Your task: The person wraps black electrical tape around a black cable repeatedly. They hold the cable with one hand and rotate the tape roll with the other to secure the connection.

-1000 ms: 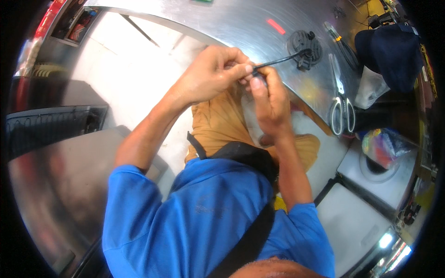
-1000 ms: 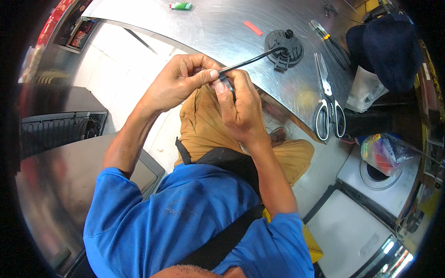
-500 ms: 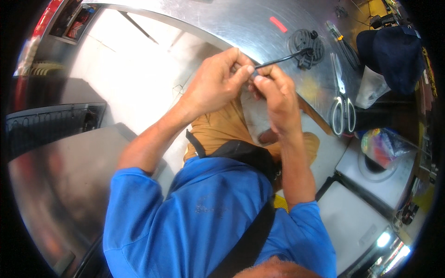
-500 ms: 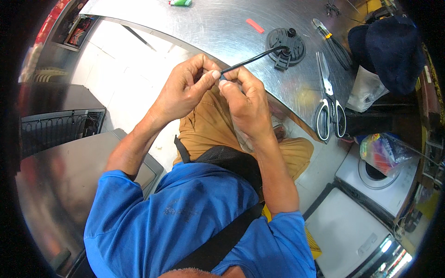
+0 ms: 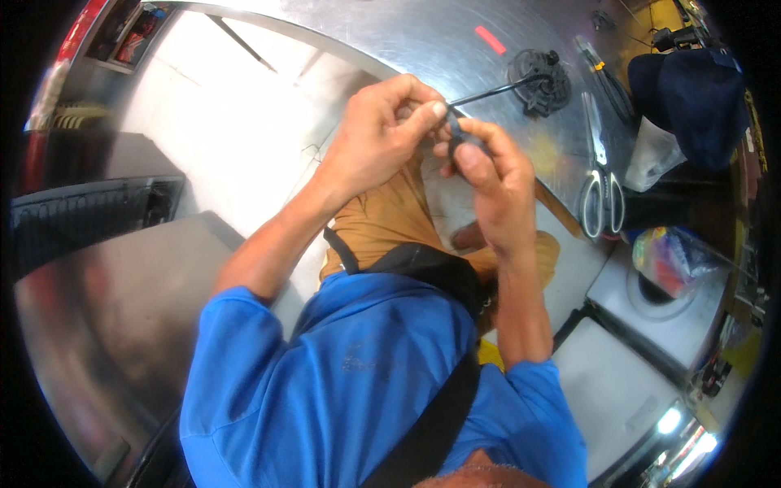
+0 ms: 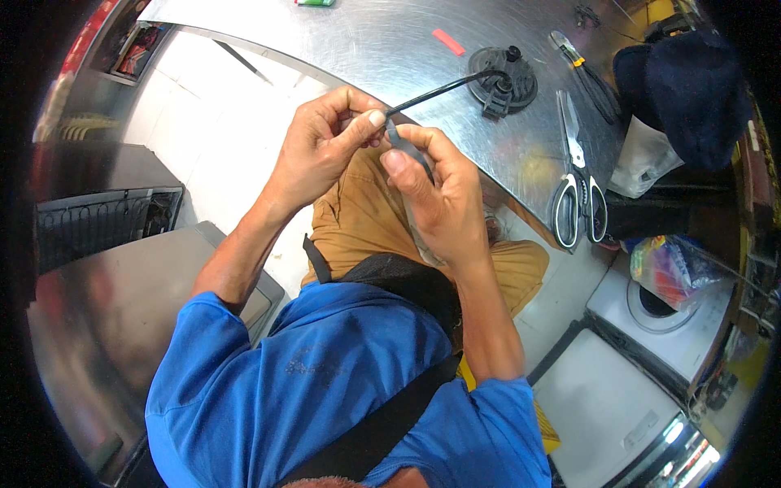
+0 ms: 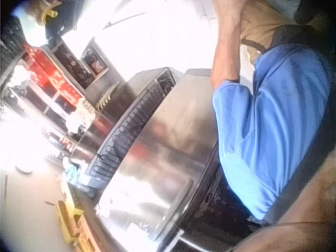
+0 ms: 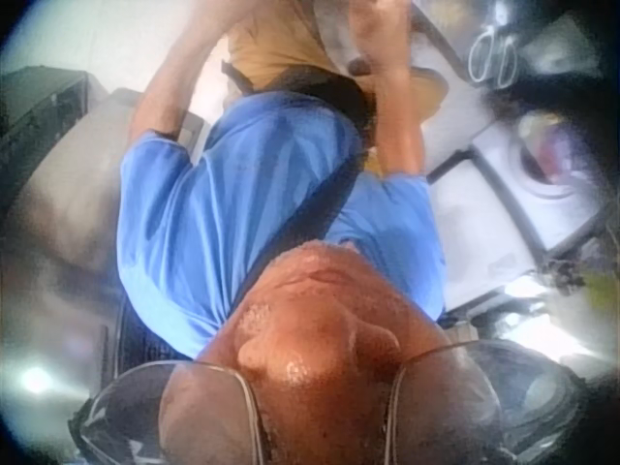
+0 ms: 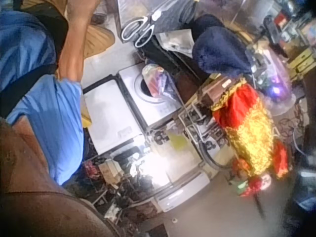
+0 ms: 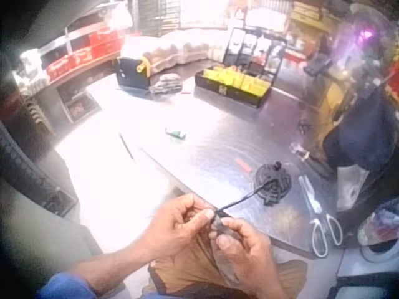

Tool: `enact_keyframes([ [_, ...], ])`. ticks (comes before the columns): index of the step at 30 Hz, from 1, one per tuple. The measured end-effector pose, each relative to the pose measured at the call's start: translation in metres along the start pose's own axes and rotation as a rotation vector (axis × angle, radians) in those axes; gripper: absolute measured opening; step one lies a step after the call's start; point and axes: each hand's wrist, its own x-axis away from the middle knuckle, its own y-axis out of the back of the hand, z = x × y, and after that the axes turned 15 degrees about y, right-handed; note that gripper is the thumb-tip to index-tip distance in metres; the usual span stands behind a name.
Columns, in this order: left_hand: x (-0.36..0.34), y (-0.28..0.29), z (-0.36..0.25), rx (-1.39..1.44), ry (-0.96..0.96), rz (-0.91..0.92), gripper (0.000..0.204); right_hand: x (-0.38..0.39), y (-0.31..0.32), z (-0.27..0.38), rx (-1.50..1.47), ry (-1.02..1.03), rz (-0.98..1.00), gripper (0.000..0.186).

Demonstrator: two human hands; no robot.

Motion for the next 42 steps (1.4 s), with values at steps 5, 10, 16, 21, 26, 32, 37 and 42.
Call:
enact_keyframes([
  [5, 0.003, 0.002, 0.001, -0.079, -0.051, -0.025, 0.015, 0.003, -0.001, 0.018, 0.184, 0.196, -0.067, 0.03],
  [10, 0.01, -0.003, -0.005, -0.314, -0.202, -0.158, 0.011, -0.029, 0.0, 0.049, 0.672, 0.393, -0.021, 0.017],
  [16, 0.015, -0.001, -0.011, -0.469, -0.437, -0.263, 0.014, -0.106, -0.012, 0.041, 1.178, 0.454, 0.352, 0.028],
  [21, 0.013, -0.005, -0.008, -0.478, -0.558, -0.357, 0.011, -0.126, -0.026, 0.057, 1.101, 0.153, 0.442, 0.026],
  [26, 0.01, -0.004, -0.017, -0.536, -0.546, -0.373, 0.009, -0.123, -0.025, 0.043, 0.935, 0.365, 0.321, 0.024],
  [32, 0.006, 0.001, -0.03, -0.439, -0.357, -0.257, 0.012, -0.028, 0.0, 0.038, 0.646, 0.454, -0.054, 0.017],
  [37, 0.005, 0.004, -0.037, -0.439, -0.096, -0.146, 0.019, -0.002, 0.0, 0.017, 0.709, 0.662, -0.129, 0.019],
  [42, -0.001, 0.01, -0.028, -0.359, -0.027, -0.063, 0.023, -0.001, -0.004, -0.011, 0.692, 0.506, -0.072, 0.045],
])
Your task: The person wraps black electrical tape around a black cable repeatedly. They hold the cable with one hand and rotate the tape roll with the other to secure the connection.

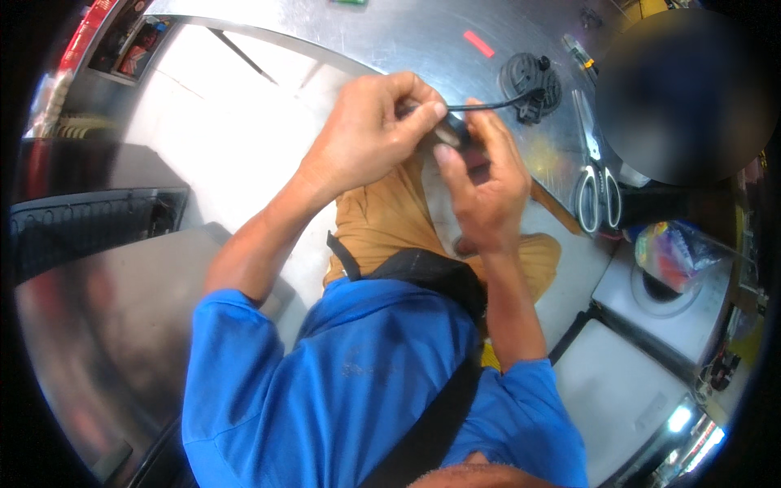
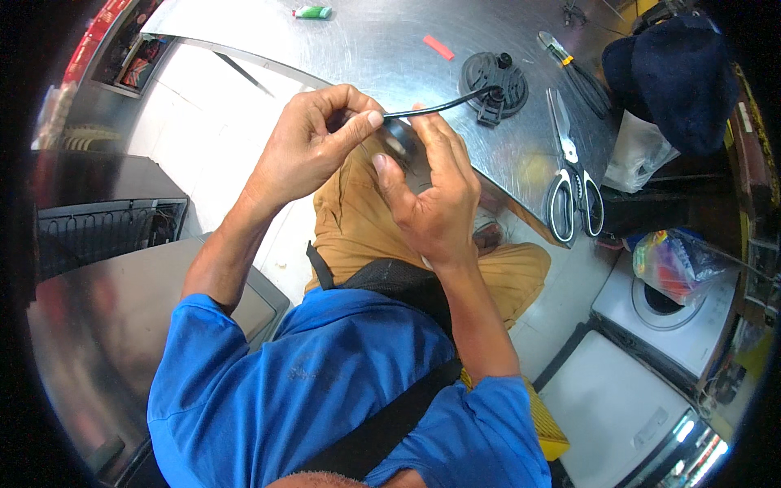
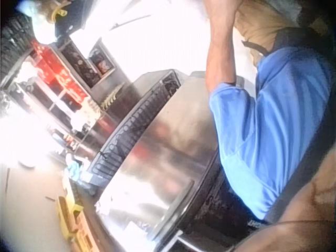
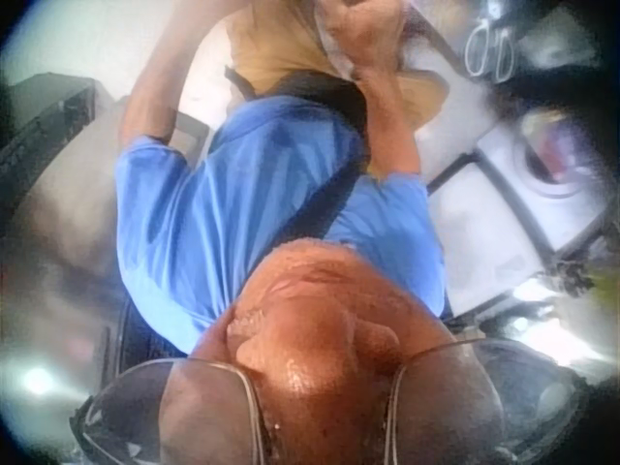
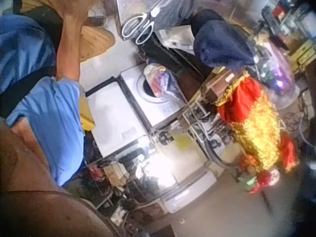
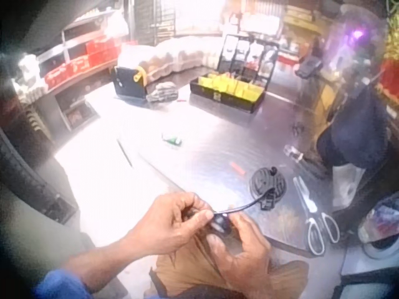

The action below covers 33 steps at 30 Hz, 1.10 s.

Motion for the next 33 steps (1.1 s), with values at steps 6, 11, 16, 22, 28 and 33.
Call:
enact_keyframes([
  [6, -0.004, 0.005, 0.005, 0.273, 0.043, 0.156, 0.025, -0.014, -0.01, -0.014, -0.396, -0.126, 0.078, 0.061],
  [11, -0.006, 0.002, 0.008, 0.336, 0.021, 0.175, 0.023, -0.018, -0.013, -0.007, -0.453, -0.097, 0.071, 0.053],
  [16, 0.005, 0.004, -0.014, -0.16, -0.051, -0.007, 0.019, -0.021, -0.007, -0.004, -0.212, -0.103, 0.181, 0.042],
  [22, 0.006, -0.008, 0.006, -0.299, -0.316, -0.16, 0.018, -0.011, -0.015, 0.007, -0.323, -0.279, 0.139, 0.034],
  [28, 0.008, -0.017, 0.003, -0.316, -0.263, -0.154, 0.009, -0.002, -0.02, 0.005, -0.267, -0.332, 0.057, 0.027],
  [33, 0.01, -0.023, 0.01, -0.156, -0.24, -0.166, 0.006, 0.005, -0.023, -0.002, -0.227, -0.221, -0.034, 0.019],
])
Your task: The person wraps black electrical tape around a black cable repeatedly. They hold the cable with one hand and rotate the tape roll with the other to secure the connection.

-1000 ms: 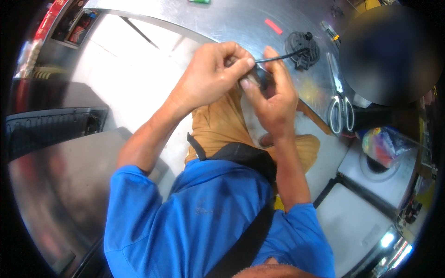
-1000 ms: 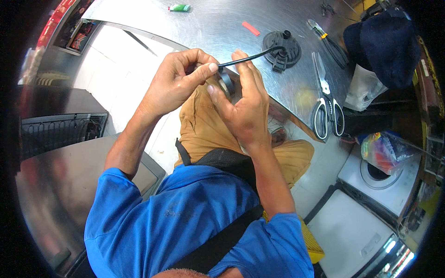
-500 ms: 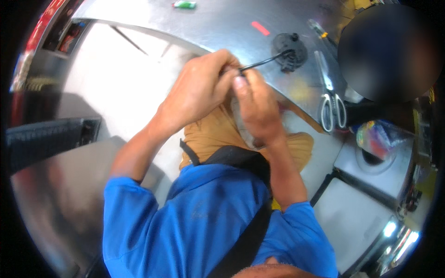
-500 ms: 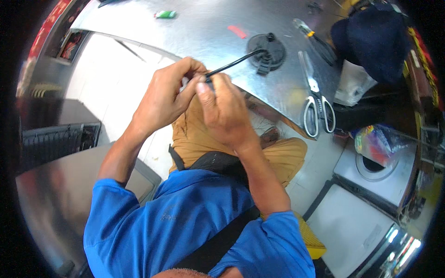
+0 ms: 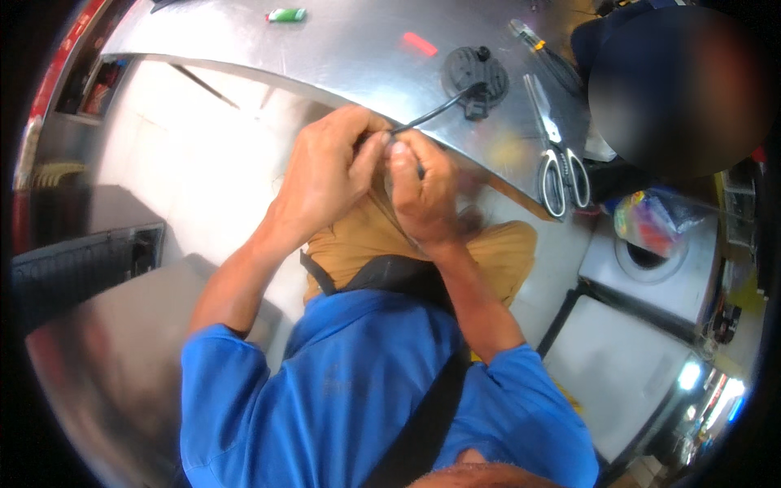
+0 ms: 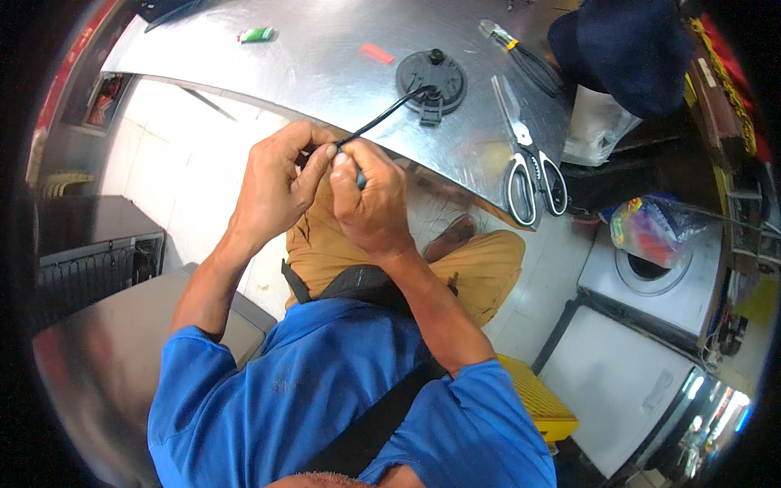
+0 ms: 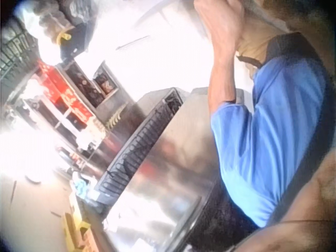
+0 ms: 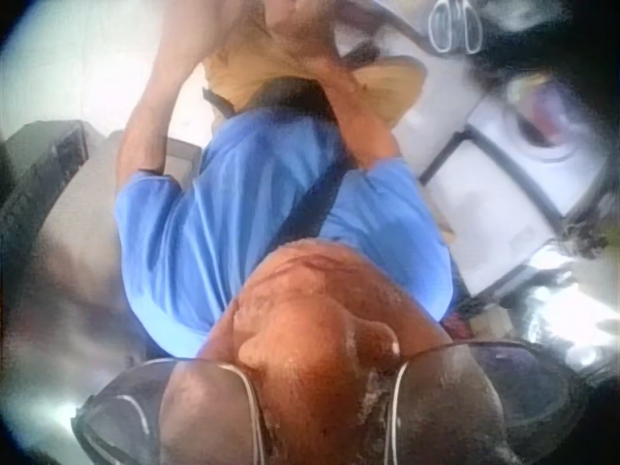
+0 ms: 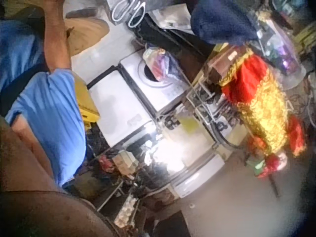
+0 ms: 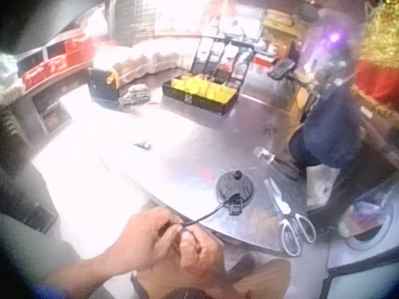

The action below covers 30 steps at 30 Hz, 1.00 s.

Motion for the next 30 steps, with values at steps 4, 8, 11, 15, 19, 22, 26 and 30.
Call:
enact_keyframes([
  [4, 0.0, -0.006, 0.003, 0.091, 0.032, 0.013, 0.006, 0.006, 0.003, -0.011, -0.039, -0.004, -0.004, 0.02],
  [8, 0.002, -0.009, 0.004, 0.097, 0.024, -0.008, 0.007, 0.006, 0.011, -0.009, -0.018, 0.028, 0.06, 0.023],
  [11, 0.003, -0.01, 0.006, 0.089, 0.002, -0.035, 0.008, 0.005, 0.019, -0.005, -0.01, -0.007, 0.121, 0.023],
  [15, -0.003, -0.003, 0.012, 0.047, 0.022, -0.028, 0.01, 0.002, 0.023, 0.017, 0.184, 0.117, 0.136, 0.022],
  [19, 0.001, 0.002, 0.006, 0.12, 0.064, -0.011, 0.009, -0.002, 0.037, 0.029, 0.298, 0.227, 0.167, 0.024],
  [22, 0.004, 0.003, 0.004, 0.118, 0.043, -0.019, 0.008, -0.017, 0.045, 0.047, 0.388, 0.259, 0.207, 0.02],
  [26, 0.005, 0.002, 0.002, 0.072, -0.11, -0.076, 0.011, -0.061, 0.045, 0.054, 0.557, 0.346, 0.31, 0.017],
  [30, 0.006, 0.001, 0.003, 0.018, -0.219, -0.125, 0.016, -0.104, 0.025, 0.035, 0.738, 0.428, 0.462, 0.019],
])
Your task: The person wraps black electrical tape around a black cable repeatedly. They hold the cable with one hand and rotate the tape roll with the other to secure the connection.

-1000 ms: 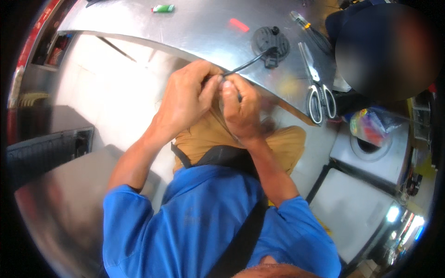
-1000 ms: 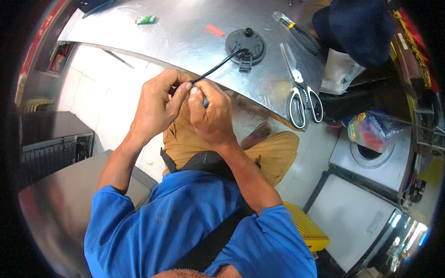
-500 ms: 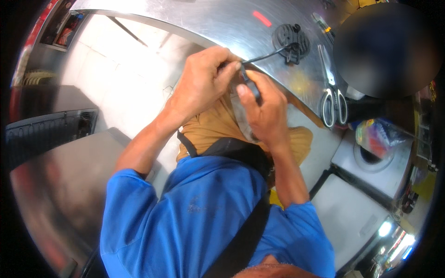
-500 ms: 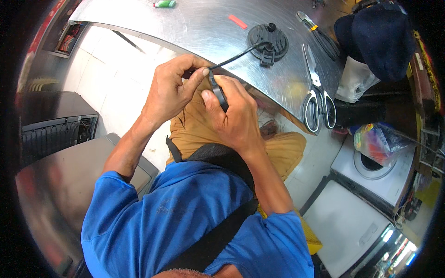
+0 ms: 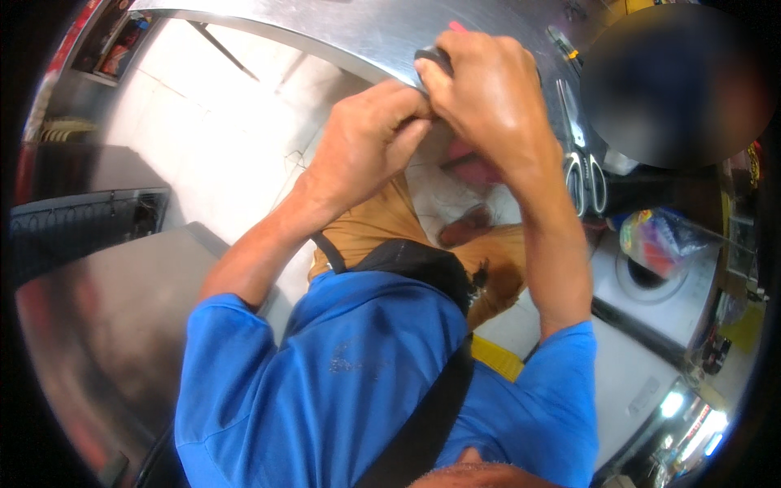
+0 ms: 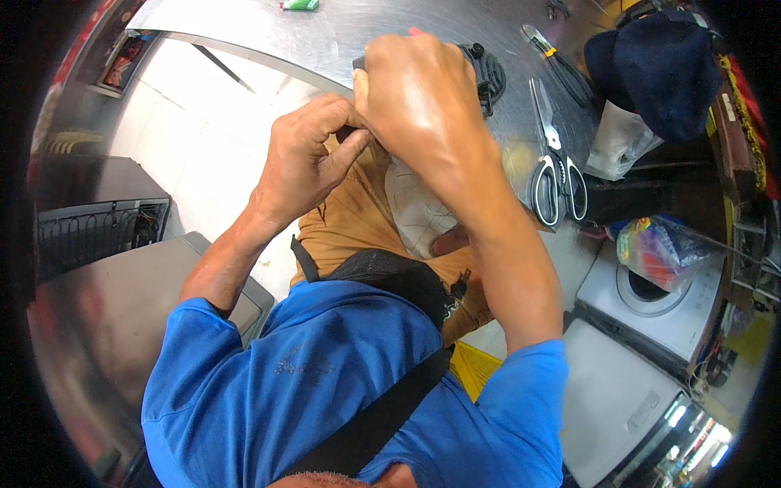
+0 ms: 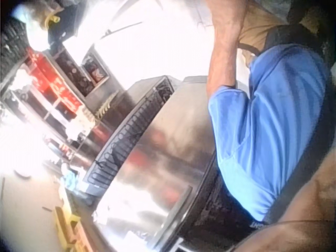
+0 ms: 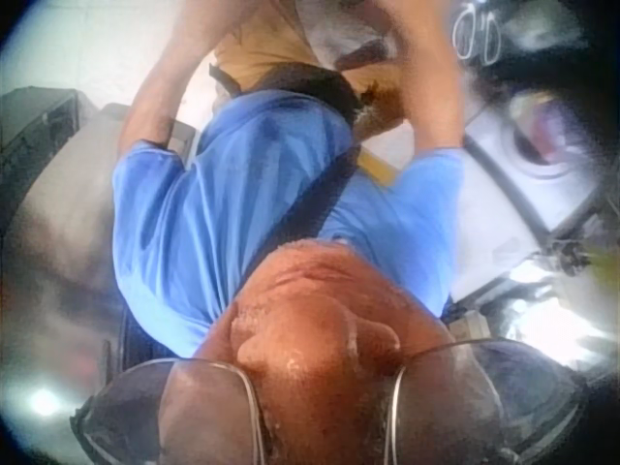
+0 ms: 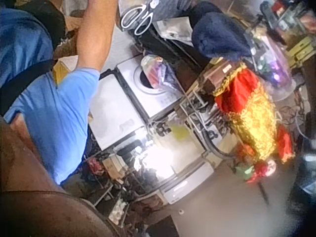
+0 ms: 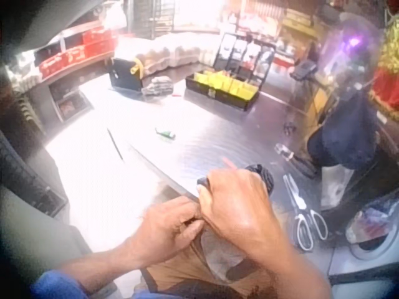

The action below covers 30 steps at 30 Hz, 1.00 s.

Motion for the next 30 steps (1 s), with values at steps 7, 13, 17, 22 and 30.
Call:
enact_keyframes([
  [7, -0.001, -0.003, -0.002, -0.029, -0.028, -0.059, 0.017, -0.022, -0.009, -0.012, 0.012, -0.01, 0.118, 0.019],
  [13, -0.008, -0.004, -0.004, -0.077, -0.106, -0.089, 0.018, -0.028, 0.006, -0.012, -0.188, -0.224, 0.168, 0.024],
  [17, -0.014, -0.003, -0.007, -0.141, -0.16, -0.086, 0.013, -0.021, 0.0, -0.017, -0.167, -0.117, -0.057, 0.025],
  [22, -0.025, 0.007, -0.013, -0.095, 0.028, -0.036, 0.01, 0.029, 0.027, 0.019, -0.56, -0.292, -0.384, 0.029],
  [30, -0.034, 0.012, -0.015, 0.138, 0.33, 0.266, 0.015, 0.076, -0.045, 0.013, -0.555, -0.218, -0.386, 0.051],
])
